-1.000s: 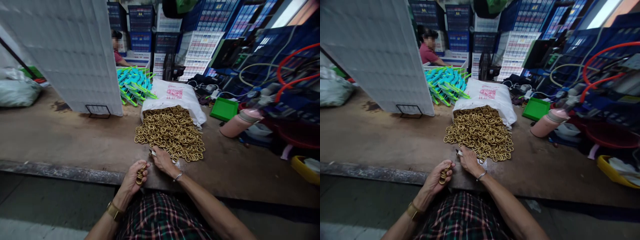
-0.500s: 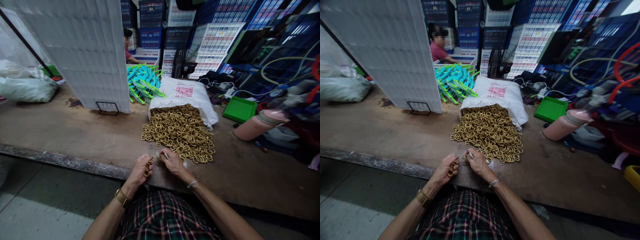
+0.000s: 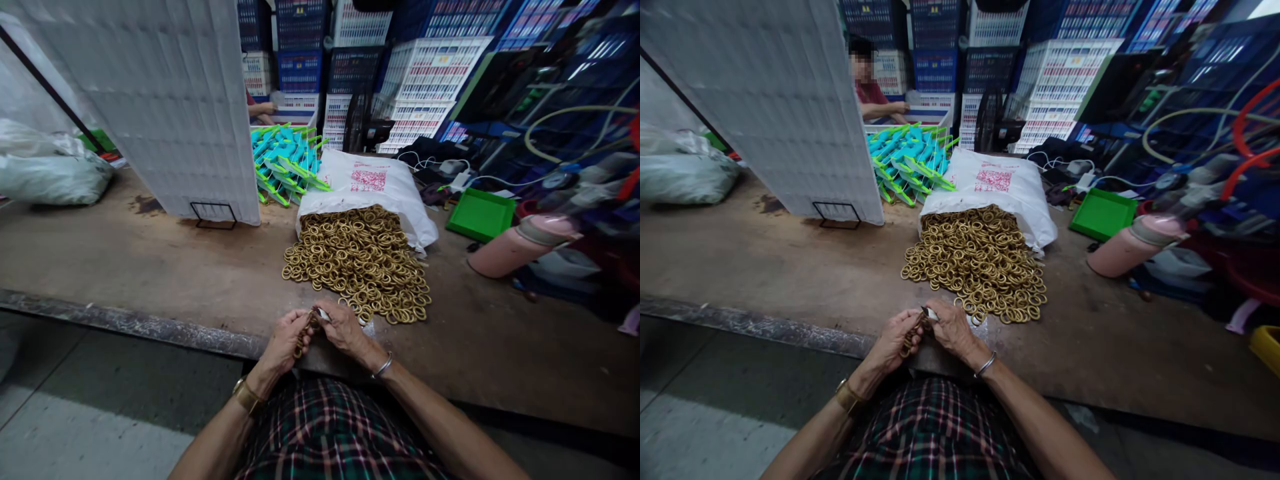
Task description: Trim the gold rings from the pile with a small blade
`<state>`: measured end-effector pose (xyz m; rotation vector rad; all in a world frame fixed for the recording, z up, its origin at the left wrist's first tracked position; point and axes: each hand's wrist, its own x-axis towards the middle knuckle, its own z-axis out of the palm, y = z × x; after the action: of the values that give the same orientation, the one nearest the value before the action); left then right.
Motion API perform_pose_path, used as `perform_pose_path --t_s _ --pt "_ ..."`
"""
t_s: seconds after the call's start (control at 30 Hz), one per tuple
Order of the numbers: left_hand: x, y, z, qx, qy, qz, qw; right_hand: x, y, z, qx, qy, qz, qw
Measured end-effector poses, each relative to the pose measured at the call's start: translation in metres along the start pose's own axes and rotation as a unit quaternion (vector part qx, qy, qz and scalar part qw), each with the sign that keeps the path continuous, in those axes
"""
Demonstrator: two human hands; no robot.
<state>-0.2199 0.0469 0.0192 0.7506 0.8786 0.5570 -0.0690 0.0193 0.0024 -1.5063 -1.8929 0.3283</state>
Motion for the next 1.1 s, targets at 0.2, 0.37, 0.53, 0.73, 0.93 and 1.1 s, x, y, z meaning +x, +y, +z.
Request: perform_pose_path --t_s 0.2,0.37,0.53,0.73,0.93,1.1 --pt "0.003 -0.006 0.0 0.109 0.088 0.082 0.987 0.007 -0.006 -0.001 0.041 -0.027 0.12 0.992" --pt "0.0 -0.006 0.0 0.207 0.108 0.195 0.953 0.014 -0.011 -0.003 0.156 -0.062 0.232 0.958" --pt "-0.002 -0.006 0.002 0.186 0.091 0.173 0.963 0.016 -0.012 -0.001 0.219 -0.073 0.263 0.937" --pt "-0.005 -0.004 0.003 0.174 0.086 0.117 0.974 0.016 -0.013 0.003 0.243 -0.084 0.239 0.937" --pt "-0.006 -0.002 0.002 0.117 0.027 0.043 0.992 0.013 -0.014 0.004 0.211 -0.054 0.228 0.949" --pt "-0.007 -0.003 0.002 0.035 -0.007 0.031 0.999 0.014 -0.016 0.003 0.195 -0.052 0.201 0.959"
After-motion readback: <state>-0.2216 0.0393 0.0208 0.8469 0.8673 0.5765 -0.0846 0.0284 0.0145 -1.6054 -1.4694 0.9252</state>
